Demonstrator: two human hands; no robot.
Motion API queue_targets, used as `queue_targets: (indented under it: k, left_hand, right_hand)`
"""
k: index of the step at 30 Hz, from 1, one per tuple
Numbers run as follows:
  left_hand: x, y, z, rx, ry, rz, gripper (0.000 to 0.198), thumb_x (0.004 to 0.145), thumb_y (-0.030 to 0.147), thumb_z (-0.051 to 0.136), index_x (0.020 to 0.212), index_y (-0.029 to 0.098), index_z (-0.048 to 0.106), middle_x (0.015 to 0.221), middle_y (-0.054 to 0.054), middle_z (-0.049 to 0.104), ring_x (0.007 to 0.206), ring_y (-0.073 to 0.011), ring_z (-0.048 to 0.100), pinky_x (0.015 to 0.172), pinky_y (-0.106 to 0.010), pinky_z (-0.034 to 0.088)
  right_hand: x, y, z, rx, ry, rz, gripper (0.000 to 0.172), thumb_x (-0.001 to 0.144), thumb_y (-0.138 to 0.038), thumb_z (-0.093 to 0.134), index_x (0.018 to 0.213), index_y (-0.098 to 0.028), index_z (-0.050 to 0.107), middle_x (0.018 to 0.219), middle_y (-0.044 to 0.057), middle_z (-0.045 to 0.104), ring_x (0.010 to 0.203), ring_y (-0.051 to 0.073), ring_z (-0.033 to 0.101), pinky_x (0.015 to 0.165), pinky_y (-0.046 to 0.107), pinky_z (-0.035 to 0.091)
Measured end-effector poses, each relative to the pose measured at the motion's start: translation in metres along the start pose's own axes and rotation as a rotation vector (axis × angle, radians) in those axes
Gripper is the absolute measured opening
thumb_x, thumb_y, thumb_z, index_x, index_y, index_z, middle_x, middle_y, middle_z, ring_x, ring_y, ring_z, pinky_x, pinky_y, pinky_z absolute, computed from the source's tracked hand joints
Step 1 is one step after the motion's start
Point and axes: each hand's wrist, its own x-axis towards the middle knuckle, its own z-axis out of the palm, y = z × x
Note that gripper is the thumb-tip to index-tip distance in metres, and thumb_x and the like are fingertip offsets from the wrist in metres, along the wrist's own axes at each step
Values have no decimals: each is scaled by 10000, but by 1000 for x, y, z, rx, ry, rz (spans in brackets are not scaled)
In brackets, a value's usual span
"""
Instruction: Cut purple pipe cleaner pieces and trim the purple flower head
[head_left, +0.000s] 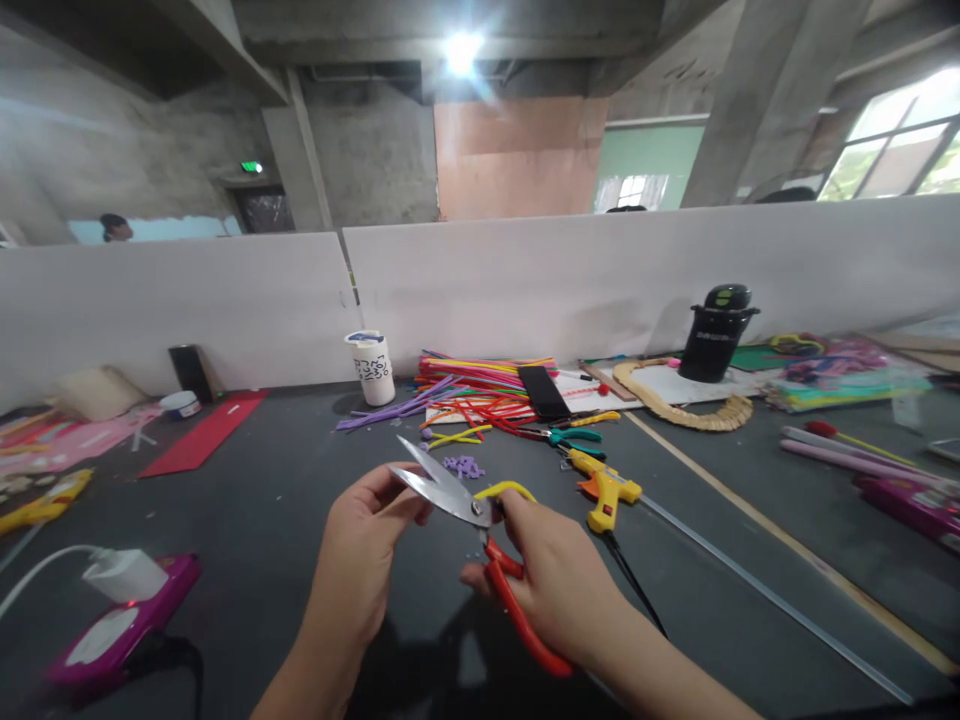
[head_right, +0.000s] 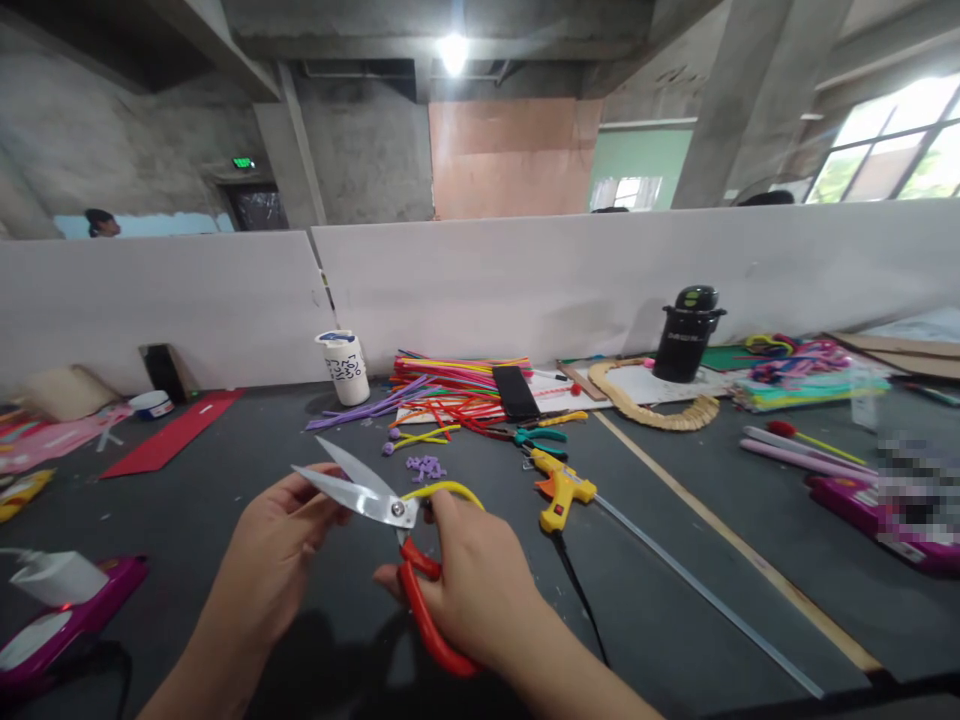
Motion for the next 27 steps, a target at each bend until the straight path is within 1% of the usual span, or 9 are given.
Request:
queue_targets:
  k: [4, 10, 19, 27]
  left_hand:
    - [-4, 2, 1, 50, 3, 48, 48, 660, 184, 637, 703, 163, 638, 571, 47, 563, 537, -64, 443, 528, -169, 348]
    - [-5, 2, 2, 20, 31, 34, 65, 648, 181, 646, 712, 176, 634, 594, 50, 582, 553, -70, 463, 538, -174, 361]
    - [-4, 0, -2, 65, -16, 62, 58, 667, 209, 646, 721, 190, 641, 609, 51, 565, 575, -76, 449, 551, -181, 363]
    - [-4, 1, -1, 82, -35, 64, 78, 680, 159, 612, 739, 197, 645, 642, 44, 573, 603, -85, 442, 570, -185, 364]
  right_hand:
    - [-1, 2, 1, -61, 37, -5, 437, 694, -597, 525, 859, -195, 480, 786, 43, 605, 701, 206, 558, 565, 257, 333]
    - [0, 3, 2, -113, 62, -43, 440, 708, -620, 493, 820, -196, 461, 747, 41, 607, 668, 209, 566, 547, 256, 332]
    - [0, 3, 2, -144, 69, -62, 444, 725, -626, 462, 813, -190, 459, 705, 35, 602, 631, 209, 568, 518, 254, 326]
    - [1, 4, 4, -168, 79, -79, 442, 736, -628, 443, 793, -190, 460, 675, 36, 604, 603, 198, 570, 504, 241, 308]
